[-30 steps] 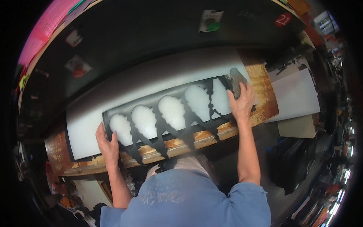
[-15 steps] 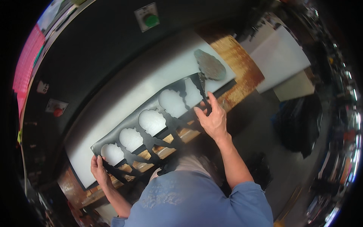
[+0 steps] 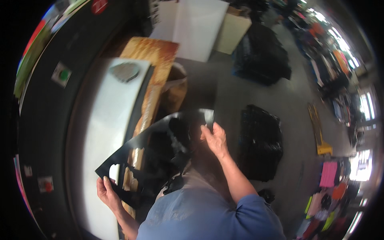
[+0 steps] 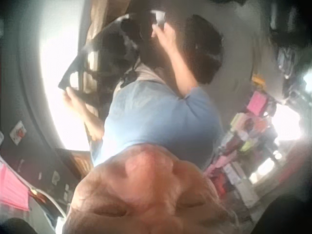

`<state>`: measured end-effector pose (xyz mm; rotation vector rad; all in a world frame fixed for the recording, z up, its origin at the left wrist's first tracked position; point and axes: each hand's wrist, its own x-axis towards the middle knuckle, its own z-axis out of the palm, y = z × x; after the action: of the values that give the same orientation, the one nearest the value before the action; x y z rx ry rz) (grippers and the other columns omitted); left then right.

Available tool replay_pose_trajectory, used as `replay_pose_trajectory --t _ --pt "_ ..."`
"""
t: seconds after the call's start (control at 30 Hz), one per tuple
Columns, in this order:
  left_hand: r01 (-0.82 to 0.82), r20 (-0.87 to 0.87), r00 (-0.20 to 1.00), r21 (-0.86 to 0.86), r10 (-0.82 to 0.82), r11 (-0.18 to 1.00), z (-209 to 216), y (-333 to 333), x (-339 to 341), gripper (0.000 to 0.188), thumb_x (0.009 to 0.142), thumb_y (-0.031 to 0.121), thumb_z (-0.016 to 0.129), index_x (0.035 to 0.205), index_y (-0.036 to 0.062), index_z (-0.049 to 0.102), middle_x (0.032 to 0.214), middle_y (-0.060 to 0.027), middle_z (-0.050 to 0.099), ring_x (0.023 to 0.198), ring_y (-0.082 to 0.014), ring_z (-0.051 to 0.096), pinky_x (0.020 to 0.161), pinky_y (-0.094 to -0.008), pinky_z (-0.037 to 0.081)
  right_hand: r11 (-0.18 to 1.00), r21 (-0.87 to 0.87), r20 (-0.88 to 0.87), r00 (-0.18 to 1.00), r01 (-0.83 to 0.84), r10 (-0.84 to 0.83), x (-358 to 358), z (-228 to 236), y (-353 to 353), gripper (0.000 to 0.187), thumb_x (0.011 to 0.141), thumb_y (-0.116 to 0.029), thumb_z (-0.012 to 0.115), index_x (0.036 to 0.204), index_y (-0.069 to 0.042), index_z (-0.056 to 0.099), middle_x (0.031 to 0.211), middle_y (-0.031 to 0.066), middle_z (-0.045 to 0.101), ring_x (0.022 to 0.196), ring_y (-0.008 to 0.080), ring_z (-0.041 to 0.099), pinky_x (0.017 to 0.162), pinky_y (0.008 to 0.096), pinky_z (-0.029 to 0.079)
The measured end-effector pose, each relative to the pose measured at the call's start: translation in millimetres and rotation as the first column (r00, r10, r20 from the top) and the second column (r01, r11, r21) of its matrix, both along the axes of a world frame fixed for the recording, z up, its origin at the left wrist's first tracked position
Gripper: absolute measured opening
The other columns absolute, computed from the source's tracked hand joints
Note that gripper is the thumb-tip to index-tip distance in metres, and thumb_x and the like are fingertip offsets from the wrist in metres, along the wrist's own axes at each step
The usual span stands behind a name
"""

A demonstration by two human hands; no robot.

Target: The person uses a small abrasive block to rub and remove excess material from a die-cut sheet on a flatbed machine, then peels away the cut shapes. The person repeats this process on multiple die-cut sheets, handling each piece individually and discarding the removed material.

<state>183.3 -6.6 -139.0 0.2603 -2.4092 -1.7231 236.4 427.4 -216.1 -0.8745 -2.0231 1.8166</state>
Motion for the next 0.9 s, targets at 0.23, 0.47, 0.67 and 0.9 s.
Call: replay_pose_trajectory --t 0.23,0.47,0.67,0.9 --pt "0.301 -0.103 0.948 -0.01 -0.3 0.954 10 106 -30 0.015 0.112 0.01 0.063 0.107 -0.0015 0.07 0.081 -0.0013 0.066 0.071 -0.0074 0.057 0.065 -0.0235 0.045 0.982 0.104 0.086 0.983 0.154 -0.164 69 1 56 0.035 0.108 -0.034 0.066 0.095 -0.002 0.069 0.07 0.0048 0.069 0.067 0.015 0.068 0.069 0.0334 0.055" --pt "0.477 -0.317 0.783 -0.244 -0.535 0.844 6 246 -52 0.01 0.107 0.003 0.068 0.105 -0.0066 0.068 0.083 -0.0114 0.07 0.071 -0.0157 0.066 0.067 -0.0274 0.051 0.944 0.174 0.039 0.956 0.281 -0.292 130 0 143 0.035 0.113 -0.032 0.062 0.111 0.001 0.073 0.083 0.0072 0.078 0.079 0.0148 0.074 0.078 0.0328 0.059" --pt "0.551 -0.289 0.739 -0.261 -0.608 0.793 11 353 -55 0.021 0.104 0.0 0.072 0.088 -0.0012 0.058 0.072 -0.0035 0.057 0.067 -0.0068 0.051 0.064 -0.0243 0.043 0.881 0.21 -0.108 0.906 0.423 -0.409 179 26 222 0.034 0.115 -0.028 0.057 0.115 0.002 0.073 0.092 0.0104 0.08 0.088 0.0178 0.076 0.086 0.0337 0.06" --pt "0.673 -0.372 0.543 -0.343 -0.753 0.655 31 477 -50 0.035 0.104 0.002 0.073 0.079 0.0022 0.048 0.068 0.0012 0.043 0.066 -0.0103 0.035 0.058 -0.0292 0.031 0.745 0.289 -0.118 0.794 0.602 -0.596 240 68 279 0.043 0.115 -0.036 0.055 0.116 0.003 0.075 0.095 0.012 0.082 0.094 0.0181 0.076 0.1 0.0386 0.056"
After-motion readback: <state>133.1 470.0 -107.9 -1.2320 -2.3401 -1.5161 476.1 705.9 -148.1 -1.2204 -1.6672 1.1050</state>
